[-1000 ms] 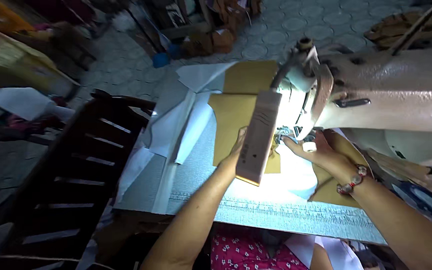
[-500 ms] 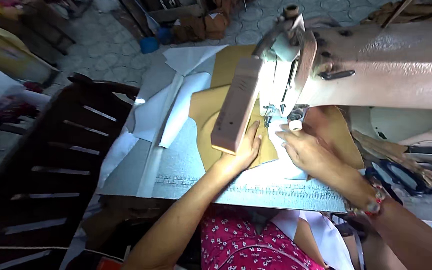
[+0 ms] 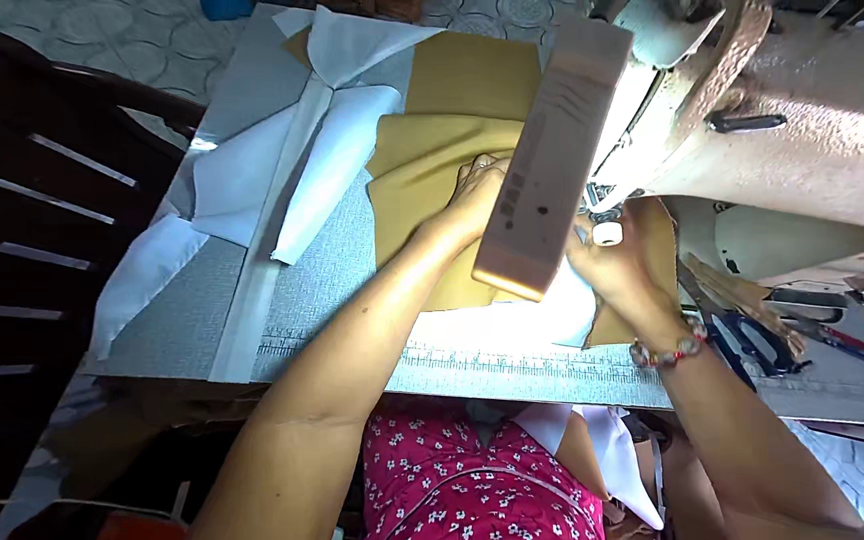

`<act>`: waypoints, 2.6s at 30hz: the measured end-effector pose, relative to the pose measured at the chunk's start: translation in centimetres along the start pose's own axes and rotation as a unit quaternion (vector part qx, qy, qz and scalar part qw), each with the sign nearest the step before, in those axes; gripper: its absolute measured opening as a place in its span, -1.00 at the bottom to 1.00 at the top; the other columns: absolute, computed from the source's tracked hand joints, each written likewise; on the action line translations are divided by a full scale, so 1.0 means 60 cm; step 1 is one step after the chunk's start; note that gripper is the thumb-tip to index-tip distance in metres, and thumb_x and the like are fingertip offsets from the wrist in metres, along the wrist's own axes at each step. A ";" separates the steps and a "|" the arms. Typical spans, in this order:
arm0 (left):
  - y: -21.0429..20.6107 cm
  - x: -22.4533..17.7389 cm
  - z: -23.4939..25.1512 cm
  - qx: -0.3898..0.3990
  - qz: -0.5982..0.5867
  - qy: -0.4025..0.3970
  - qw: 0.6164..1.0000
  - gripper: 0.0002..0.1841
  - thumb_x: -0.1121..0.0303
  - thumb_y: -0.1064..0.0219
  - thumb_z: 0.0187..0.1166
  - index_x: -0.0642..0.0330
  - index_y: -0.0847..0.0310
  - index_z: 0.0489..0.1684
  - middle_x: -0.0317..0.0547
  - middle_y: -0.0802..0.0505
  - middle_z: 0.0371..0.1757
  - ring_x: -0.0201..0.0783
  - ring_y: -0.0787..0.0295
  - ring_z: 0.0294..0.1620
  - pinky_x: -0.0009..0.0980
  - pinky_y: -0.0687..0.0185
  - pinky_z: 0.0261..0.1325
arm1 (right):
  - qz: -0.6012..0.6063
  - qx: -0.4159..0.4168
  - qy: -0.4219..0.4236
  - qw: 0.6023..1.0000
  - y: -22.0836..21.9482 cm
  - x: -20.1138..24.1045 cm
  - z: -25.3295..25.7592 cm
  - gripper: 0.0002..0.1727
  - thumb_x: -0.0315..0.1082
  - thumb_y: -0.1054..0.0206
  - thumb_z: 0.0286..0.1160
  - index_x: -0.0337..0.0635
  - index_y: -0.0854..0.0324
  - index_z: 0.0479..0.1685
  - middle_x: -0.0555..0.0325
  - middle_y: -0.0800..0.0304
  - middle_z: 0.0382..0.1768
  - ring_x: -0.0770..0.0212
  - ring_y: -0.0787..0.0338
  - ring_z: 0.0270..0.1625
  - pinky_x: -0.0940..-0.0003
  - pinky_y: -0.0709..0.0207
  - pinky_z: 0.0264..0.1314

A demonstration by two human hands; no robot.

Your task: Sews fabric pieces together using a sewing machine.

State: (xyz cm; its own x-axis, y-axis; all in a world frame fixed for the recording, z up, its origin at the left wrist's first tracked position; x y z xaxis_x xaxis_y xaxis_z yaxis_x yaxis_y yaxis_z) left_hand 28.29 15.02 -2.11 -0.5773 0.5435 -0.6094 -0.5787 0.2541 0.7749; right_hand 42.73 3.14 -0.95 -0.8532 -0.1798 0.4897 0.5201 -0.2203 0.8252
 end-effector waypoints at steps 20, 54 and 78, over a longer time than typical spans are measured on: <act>-0.024 0.069 -0.024 -0.016 -0.126 -0.031 0.991 -0.51 0.46 -0.51 0.46 0.35 -0.54 0.39 0.11 -0.77 0.27 -0.30 -0.68 0.33 -0.41 -0.53 0.45 | -0.043 -0.006 0.022 0.999 -0.063 -0.025 0.059 -0.64 -0.17 -0.25 0.66 -0.23 -0.79 0.12 -0.20 -0.80 0.18 -0.22 -0.65 0.42 -0.16 -0.28 0.59; -0.025 -0.010 -0.100 0.051 0.133 0.025 0.990 -0.52 0.23 0.12 0.91 0.17 -0.44 0.66 0.05 -0.43 0.78 0.23 -0.06 0.87 0.32 0.24 0.81 | 0.004 0.045 0.056 0.997 -0.004 0.035 0.002 -0.80 -0.41 -0.24 0.57 -0.26 -0.75 -0.04 -0.27 -0.79 -0.03 -0.32 -0.73 0.20 -0.32 -0.43 0.31; -0.036 -0.041 -0.157 0.001 0.118 0.057 0.991 -0.45 0.21 0.06 0.85 0.27 -0.28 0.77 0.11 -0.28 0.85 0.19 0.02 0.90 0.37 0.34 0.80 | 0.098 -0.060 0.002 0.993 -0.012 0.041 -0.081 -0.68 -0.51 -0.20 0.52 -0.23 -0.82 0.10 0.01 -0.85 0.01 0.18 -0.81 0.09 0.29 -0.66 0.16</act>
State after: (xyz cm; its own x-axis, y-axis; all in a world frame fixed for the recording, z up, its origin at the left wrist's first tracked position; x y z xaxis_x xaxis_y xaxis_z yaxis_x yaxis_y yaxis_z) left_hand 25.54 5.60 -3.84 -0.7575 0.4948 -0.4259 -0.4186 0.1325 0.8984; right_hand 40.50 -1.80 -1.70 -0.7345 -0.2341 0.6369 0.6779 -0.2933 0.6741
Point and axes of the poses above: each hand's wrist, its own z-axis towards the middle knuckle, its own y-axis out of the back of the hand, x = y × z, the point moved 6 cm from there along z, towards the middle knuckle
